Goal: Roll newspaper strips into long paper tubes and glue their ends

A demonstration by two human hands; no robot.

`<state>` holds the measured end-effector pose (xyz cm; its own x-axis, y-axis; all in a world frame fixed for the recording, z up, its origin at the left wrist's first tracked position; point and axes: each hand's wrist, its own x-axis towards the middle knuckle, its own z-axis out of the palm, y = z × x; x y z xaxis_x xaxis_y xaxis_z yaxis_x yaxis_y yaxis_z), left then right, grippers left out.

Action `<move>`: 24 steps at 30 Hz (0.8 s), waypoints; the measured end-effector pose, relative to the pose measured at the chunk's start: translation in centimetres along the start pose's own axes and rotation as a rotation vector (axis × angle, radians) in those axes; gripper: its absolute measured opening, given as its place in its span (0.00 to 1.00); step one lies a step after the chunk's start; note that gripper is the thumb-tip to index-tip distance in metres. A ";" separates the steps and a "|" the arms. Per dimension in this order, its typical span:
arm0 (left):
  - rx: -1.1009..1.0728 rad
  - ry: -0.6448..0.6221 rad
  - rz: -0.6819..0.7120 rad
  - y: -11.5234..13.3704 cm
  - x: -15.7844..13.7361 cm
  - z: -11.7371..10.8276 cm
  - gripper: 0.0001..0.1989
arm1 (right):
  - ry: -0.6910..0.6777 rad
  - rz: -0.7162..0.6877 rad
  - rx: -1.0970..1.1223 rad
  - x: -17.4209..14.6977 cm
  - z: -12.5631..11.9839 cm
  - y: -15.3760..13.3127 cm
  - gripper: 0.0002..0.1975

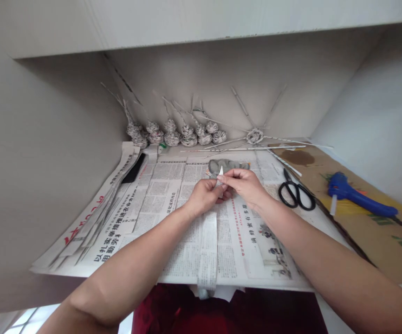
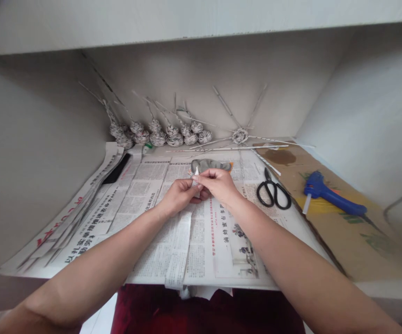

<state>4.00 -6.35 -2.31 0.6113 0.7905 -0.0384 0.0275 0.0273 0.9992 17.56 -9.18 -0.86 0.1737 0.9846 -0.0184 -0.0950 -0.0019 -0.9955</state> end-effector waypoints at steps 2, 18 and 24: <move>-0.035 -0.025 -0.023 0.1 -0.1 0.1 0.16 | 0.014 -0.031 -0.051 0.0 0.0 0.1 0.13; -0.030 -0.102 0.017 -0.6 0.4 0.2 0.19 | 0.037 -0.057 -0.053 -0.3 0.1 -0.6 0.16; -0.031 -0.105 0.004 -0.6 0.3 0.1 0.19 | -0.084 -0.028 -0.063 -0.2 -0.4 -1.1 0.18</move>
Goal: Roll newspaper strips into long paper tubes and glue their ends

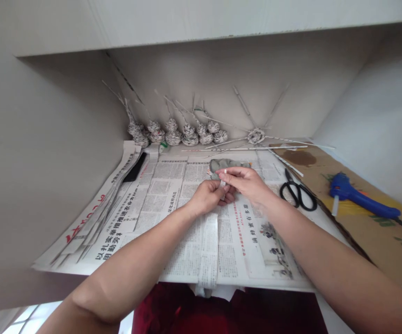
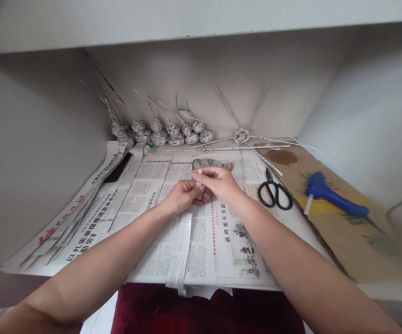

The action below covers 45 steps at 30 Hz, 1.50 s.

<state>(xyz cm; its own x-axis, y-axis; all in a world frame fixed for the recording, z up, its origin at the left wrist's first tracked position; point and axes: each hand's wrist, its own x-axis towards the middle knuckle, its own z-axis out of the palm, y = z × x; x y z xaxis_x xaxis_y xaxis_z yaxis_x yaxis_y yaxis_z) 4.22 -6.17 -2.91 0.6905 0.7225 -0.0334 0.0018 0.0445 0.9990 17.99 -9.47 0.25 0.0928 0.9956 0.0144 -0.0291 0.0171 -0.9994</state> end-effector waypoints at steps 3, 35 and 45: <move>-0.012 0.001 -0.014 0.1 0.0 -0.1 0.19 | -0.075 0.005 -0.020 0.2 -0.6 0.1 0.17; -0.060 -0.067 -0.050 0.6 -0.3 0.2 0.17 | -0.033 0.074 0.013 0.1 -0.6 0.1 0.15; -0.059 -0.095 -0.037 0.5 -0.3 0.1 0.19 | -0.067 0.128 0.073 0.1 -0.6 0.3 0.16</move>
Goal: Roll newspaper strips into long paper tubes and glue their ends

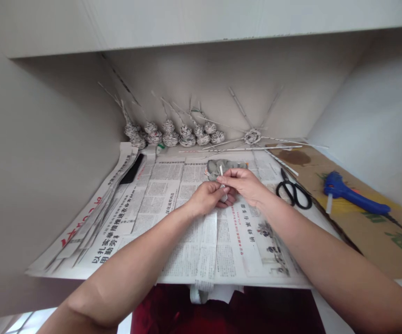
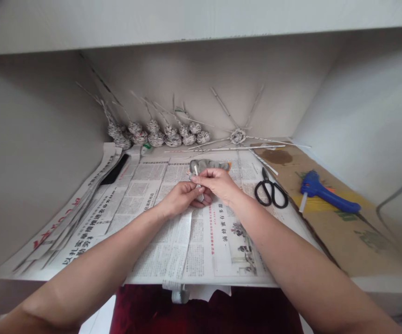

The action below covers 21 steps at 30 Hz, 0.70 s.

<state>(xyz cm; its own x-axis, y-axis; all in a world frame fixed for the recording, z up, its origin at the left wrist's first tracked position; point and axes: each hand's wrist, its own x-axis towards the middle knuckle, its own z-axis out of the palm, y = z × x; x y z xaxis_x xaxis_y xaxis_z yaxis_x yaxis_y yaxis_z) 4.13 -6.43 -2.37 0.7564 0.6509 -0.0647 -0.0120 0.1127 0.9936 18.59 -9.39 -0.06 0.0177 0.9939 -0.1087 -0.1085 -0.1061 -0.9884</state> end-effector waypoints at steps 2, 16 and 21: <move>-0.003 -0.012 0.000 0.0 0.0 -0.1 0.20 | -0.054 -0.008 -0.031 0.0 -0.2 0.0 0.15; 0.039 -0.055 -0.032 0.0 0.0 0.0 0.22 | 0.012 -0.030 0.036 0.0 -0.2 -0.4 0.16; 0.045 -0.052 -0.046 0.1 -0.1 0.0 0.23 | 0.099 -0.062 0.064 0.2 -0.2 -0.6 0.15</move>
<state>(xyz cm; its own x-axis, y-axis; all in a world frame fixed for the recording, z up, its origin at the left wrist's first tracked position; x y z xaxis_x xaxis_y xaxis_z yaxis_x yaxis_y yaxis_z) 4.03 -6.51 -2.26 0.7882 0.6061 -0.1067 0.0522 0.1069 0.9929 18.89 -9.16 0.47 0.1242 0.9904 -0.0611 -0.1677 -0.0397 -0.9850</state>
